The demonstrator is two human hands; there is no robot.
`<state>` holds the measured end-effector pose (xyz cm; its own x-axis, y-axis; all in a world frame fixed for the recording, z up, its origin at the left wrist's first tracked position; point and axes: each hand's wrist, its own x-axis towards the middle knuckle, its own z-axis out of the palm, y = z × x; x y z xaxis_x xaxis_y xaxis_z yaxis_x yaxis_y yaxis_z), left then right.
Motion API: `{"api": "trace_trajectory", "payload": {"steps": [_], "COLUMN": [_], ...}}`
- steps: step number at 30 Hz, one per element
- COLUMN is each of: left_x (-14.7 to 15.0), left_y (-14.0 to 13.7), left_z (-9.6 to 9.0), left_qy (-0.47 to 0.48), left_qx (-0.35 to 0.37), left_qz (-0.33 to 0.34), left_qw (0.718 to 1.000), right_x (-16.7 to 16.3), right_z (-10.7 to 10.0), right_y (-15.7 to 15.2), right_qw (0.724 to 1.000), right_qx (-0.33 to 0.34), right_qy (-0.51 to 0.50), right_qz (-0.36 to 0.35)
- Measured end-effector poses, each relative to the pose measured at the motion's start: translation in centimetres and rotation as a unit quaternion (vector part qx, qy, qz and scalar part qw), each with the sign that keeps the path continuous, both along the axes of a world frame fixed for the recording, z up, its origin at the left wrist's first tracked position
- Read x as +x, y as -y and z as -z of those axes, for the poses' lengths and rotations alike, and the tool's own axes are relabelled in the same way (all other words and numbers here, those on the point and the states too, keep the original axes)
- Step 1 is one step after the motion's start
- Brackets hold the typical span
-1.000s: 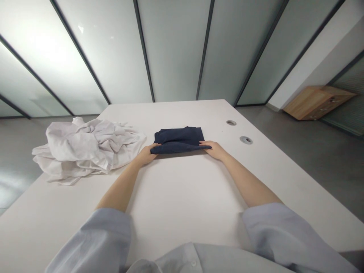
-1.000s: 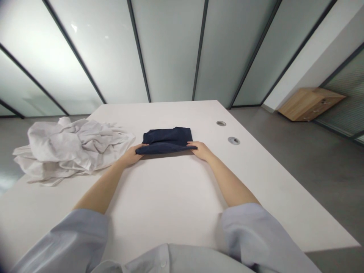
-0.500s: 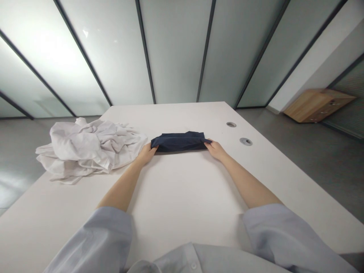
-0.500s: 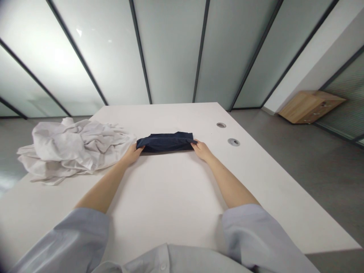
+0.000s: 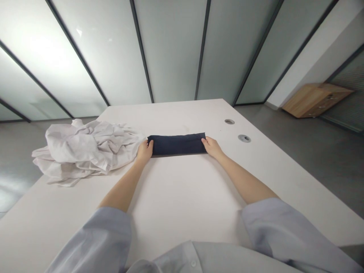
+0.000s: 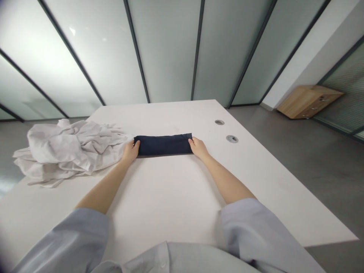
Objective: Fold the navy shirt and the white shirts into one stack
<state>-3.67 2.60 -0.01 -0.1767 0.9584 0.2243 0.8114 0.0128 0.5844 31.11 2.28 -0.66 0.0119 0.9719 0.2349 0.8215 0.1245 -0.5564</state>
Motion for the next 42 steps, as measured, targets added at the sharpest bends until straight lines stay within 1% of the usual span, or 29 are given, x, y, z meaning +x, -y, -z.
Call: {"api": "trace_trajectory", "payload": {"steps": [2,4,7,10,13,16,18,19,21,23,25,27,29,31,33,35,39,42], "left_x": [0.2,0.4,0.7,0.6,0.4,0.4,0.9,1.3,2.6,4.3,6.2,7.8,8.9,9.3,9.2,8.6,6.6,4.6], "left_y": [0.1,0.3,0.4,0.3,0.4,0.9,1.5,1.8,2.3,2.5,2.2,1.6,0.9,0.2,-0.2,-0.5,-1.0,-1.1], "left_z": [-0.1,-0.2,-0.1,0.1,0.3,-0.1,-0.8,-1.3,-2.1,-2.7,-2.8,-2.3,-1.6,-0.9,-0.4,-0.2,0.2,0.8], "left_qy": [-0.035,-0.046,-0.035,-0.01,0.02,0.005,-0.022,-0.036,-0.065,-0.098,-0.125,-0.15,-0.171,-0.181,-0.18,-0.173,-0.148,-0.114], "left_qx": [-0.008,-0.018,-0.023,-0.008,0.037,0.124,0.164,0.17,0.156,0.126,0.099,0.078,0.057,0.038,0.026,0.02,0.015,-0.002], "left_qz": [-0.018,-0.035,-0.054,-0.052,-0.042,-0.032,0.004,0.034,0.104,0.16,0.184,0.184,0.173,0.162,0.152,0.14,0.097,0.061], "left_qw": [0.999,0.998,0.998,0.999,0.998,0.992,0.986,0.984,0.98,0.974,0.97,0.968,0.968,0.969,0.971,0.975,0.984,0.992], "right_x": [-0.4,-0.7,-1.1,-1.2,-1.0,-0.5,-0.1,0.0,-0.2,-1.1,-2.8,-5.0,-7.2,-8.7,-9.5,-9.5,-8.1,-6.8], "right_z": [-0.2,-0.3,-0.6,-0.6,-0.1,0.6,0.6,0.5,-0.1,-1.1,-2.1,-2.7,-2.8,-2.3,-1.5,-0.9,-0.3,-0.1], "right_y": [0.2,0.3,0.5,0.6,0.5,0.2,-0.1,-0.2,-0.2,-0.2,-0.2,-0.2,-0.5,-0.8,-1.3,-1.7,-2.3,-2.1], "right_qw": [0.999,0.996,0.99,0.987,0.988,0.993,0.993,0.992,0.988,0.985,0.982,0.976,0.97,0.966,0.965,0.966,0.967,0.969], "right_qx": [-0.008,-0.02,-0.034,-0.035,-0.018,0.026,0.073,0.098,0.137,0.148,0.136,0.119,0.096,0.051,0.004,-0.02,-0.026,-0.029], "right_qy": [0.041,0.08,0.119,0.128,0.108,0.061,0.037,0.036,0.052,0.084,0.116,0.146,0.177,0.207,0.223,0.224,0.22,0.224], "right_qz": [0.02,0.042,0.072,0.096,0.105,0.097,0.085,0.075,0.041,-0.009,-0.062,-0.106,-0.137,-0.145,-0.136,-0.127,-0.124,-0.104]}}
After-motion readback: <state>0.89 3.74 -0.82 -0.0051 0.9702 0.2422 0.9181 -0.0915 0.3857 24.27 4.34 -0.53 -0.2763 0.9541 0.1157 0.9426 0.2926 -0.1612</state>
